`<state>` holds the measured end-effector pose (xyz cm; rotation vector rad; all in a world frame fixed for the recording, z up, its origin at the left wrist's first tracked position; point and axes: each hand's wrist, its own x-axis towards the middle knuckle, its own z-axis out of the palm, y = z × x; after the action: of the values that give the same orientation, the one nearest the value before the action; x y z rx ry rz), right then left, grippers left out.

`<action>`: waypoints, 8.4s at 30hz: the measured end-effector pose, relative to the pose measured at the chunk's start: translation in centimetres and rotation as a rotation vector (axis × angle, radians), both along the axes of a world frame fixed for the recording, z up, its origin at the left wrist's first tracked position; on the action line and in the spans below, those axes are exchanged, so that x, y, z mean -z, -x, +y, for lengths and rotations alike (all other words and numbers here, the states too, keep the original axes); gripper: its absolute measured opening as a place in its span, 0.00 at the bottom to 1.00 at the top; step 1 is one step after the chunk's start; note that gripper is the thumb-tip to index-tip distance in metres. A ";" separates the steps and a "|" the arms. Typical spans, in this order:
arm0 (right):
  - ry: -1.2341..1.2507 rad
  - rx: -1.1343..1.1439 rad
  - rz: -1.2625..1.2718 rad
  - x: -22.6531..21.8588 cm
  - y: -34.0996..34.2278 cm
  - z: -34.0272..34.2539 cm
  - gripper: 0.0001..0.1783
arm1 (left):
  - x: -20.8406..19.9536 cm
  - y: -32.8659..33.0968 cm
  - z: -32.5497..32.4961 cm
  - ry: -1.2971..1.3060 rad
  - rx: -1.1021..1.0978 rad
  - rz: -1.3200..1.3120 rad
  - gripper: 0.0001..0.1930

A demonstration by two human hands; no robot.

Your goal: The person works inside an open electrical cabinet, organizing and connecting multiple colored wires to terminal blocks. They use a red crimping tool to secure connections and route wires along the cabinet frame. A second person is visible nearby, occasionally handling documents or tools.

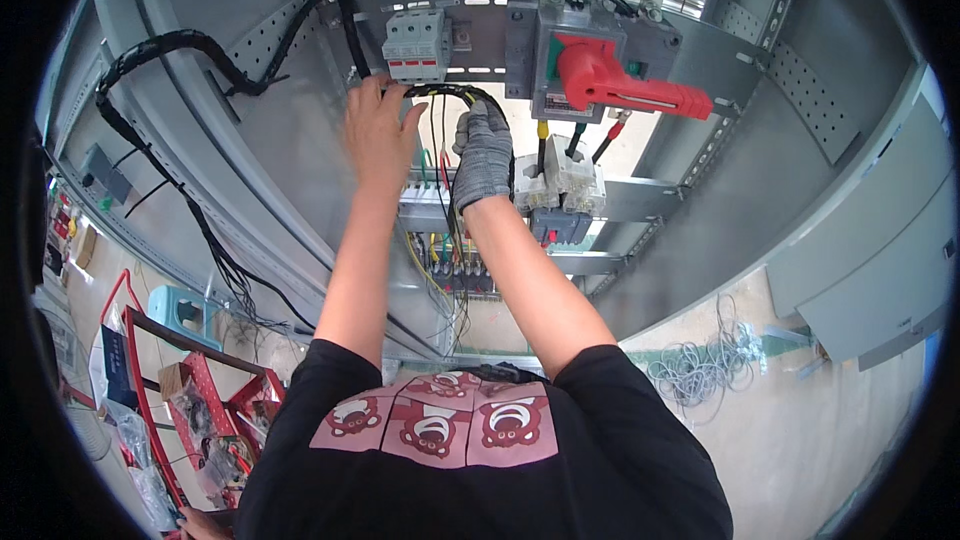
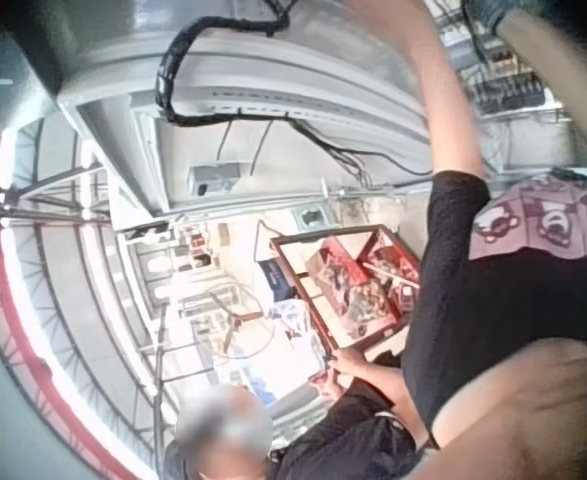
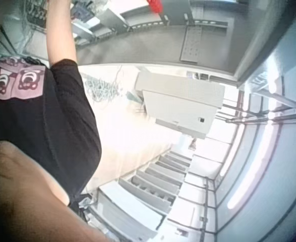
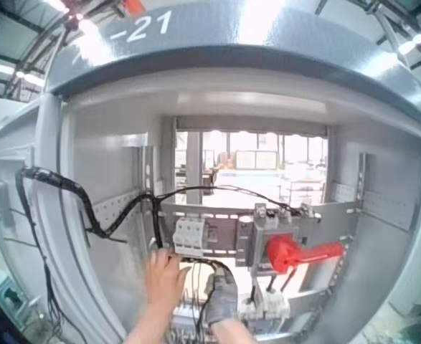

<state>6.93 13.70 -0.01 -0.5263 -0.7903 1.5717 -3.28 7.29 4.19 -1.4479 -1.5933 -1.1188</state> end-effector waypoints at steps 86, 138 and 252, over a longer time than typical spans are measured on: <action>-0.659 -1.092 -0.974 1.3 -15.3 -4.2 0.13 | 11.6 -18.0 -13.2 0.035 0.599 -1.410 0.10; 0.104 -0.773 0.190 2.6 -10.3 -0.7 0.10 | 6.1 -6.9 3.9 0.519 0.708 -1.488 0.13; -0.265 -0.137 -0.841 6.4 -16.9 -3.3 0.13 | 5.6 -1.7 -6.8 -0.513 1.138 -1.705 0.10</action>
<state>23.88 10.39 -6.39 -0.9682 -1.6691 1.3127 -1.57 0.44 -1.38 -0.7616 -0.7989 -3.6829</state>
